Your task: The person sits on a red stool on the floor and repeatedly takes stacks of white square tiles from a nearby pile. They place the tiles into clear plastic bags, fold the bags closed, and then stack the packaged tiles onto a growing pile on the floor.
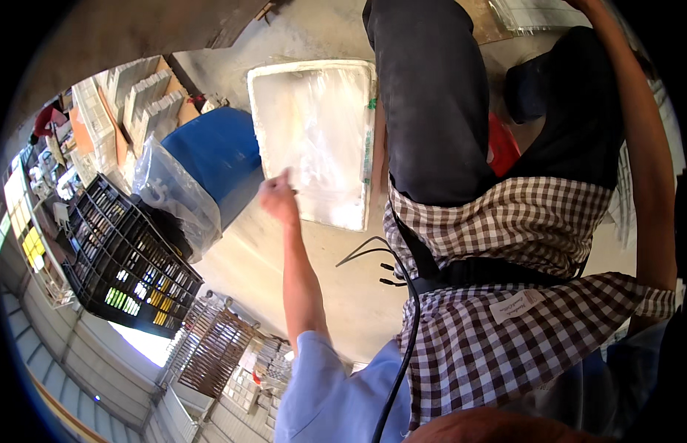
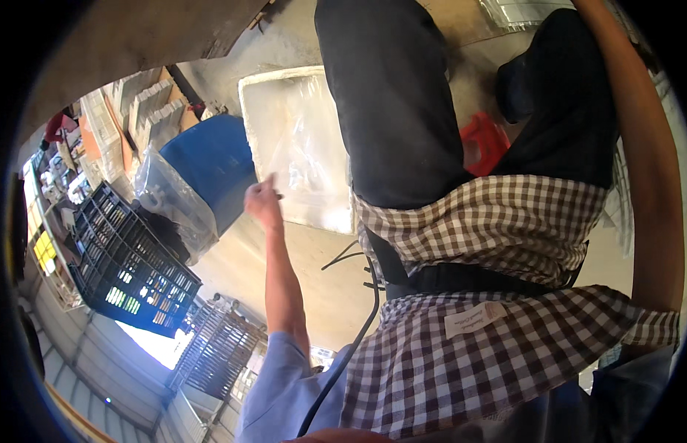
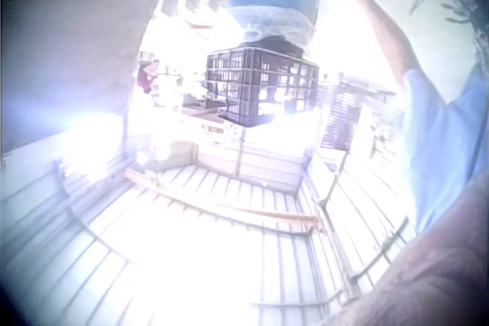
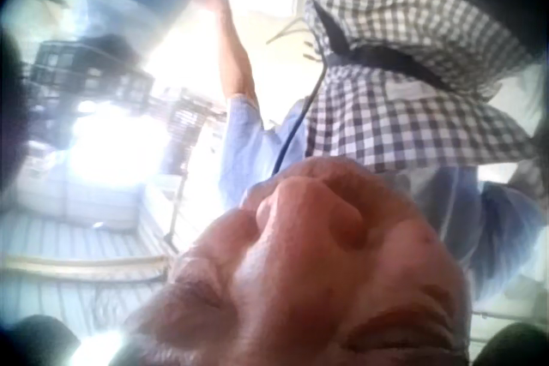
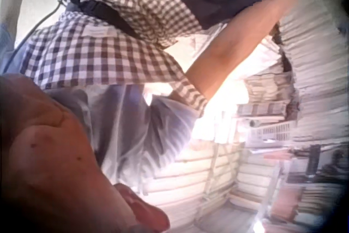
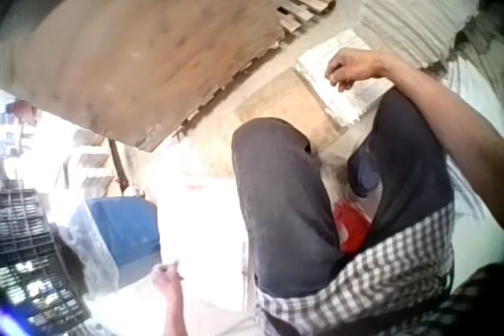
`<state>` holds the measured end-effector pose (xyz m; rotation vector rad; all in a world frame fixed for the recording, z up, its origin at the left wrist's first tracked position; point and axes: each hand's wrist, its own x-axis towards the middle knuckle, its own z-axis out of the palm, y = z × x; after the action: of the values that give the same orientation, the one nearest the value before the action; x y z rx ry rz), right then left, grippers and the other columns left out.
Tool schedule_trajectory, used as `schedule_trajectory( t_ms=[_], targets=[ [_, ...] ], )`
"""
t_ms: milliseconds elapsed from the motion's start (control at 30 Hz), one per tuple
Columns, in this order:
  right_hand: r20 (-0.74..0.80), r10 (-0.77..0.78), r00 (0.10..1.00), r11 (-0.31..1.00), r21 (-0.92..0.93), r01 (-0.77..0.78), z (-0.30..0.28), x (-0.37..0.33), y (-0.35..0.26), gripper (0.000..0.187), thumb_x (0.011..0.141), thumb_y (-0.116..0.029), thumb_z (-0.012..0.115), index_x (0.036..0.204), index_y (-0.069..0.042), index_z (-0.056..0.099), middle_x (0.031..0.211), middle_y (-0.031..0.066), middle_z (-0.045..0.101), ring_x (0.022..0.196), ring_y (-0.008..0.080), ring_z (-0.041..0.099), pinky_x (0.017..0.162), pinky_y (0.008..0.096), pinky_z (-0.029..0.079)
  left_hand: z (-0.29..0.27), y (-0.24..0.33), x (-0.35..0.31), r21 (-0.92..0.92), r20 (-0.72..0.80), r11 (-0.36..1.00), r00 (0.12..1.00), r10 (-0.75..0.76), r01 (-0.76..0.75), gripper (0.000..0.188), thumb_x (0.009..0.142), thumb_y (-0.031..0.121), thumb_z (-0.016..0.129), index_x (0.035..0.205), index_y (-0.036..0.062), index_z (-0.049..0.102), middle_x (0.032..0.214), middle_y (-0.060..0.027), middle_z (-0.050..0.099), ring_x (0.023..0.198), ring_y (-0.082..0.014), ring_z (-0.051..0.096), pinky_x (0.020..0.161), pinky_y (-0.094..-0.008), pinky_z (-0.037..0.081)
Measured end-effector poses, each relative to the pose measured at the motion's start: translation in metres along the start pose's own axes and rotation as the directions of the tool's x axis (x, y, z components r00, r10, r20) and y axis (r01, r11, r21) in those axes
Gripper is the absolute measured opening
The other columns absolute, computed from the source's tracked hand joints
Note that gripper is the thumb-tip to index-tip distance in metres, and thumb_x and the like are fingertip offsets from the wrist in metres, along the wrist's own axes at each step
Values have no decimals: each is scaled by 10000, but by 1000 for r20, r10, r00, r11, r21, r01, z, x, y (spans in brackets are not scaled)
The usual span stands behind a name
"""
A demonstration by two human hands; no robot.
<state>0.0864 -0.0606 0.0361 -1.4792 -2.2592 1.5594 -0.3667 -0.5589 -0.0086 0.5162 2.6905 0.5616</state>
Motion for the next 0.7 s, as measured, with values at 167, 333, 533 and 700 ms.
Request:
schedule_trajectory(
  t_ms=[167, 333, 533, 700],
  targets=[
    [-8, -30, 1000, 999, -12, 29, -2, 5, 2, 265, 886, -146, 646, 1073, 39, 675, 891, 94, 712, 743, 170, 707, 650, 306, 573, -24, 0, -6, 521, 153, 695, 856, 495, -495, 288, 872, 367, 698, 749, 113, 639, 732, -146, 671, 654, -350, 649, 603, -432, 496],
    [-17, -47, 999, 995, 85, 48, 6, 10, -3, 241, 882, -157, 660, 1032, 29, 693, 873, 94, 714, 736, 160, 702, 641, 305, 564, -17, -10, -30, 623, 354, 531, 812, 465, -575, 321, 827, 338, 767, 737, 65, 625, 717, -114, 663, 629, -346, 622, 646, -422, 495],
    [-36, -36, 999, 999, 4, 37, 6, 4, -6, 209, 883, -147, 653, 1007, 13, 702, 852, 97, 714, 733, 163, 703, 639, 314, 564, -47, 14, -35, 534, 123, 782, 944, 304, -322, 273, 801, 198, 806, 757, -5, 628, 811, -94, 669, 813, -248, 662, 745, -376, 503],
    [-22, -78, 997, 997, 4, 78, 3, 11, 4, 205, 877, -153, 643, 988, 10, 701, 831, 82, 706, 723, 156, 698, 629, 304, 558, -95, 42, -15, -446, 51, 880, 977, 207, -163, 210, 901, 84, 732, 839, 29, 539, 1150, -242, 665, 1033, -220, 646, 887, -336, 514]
  ],
)
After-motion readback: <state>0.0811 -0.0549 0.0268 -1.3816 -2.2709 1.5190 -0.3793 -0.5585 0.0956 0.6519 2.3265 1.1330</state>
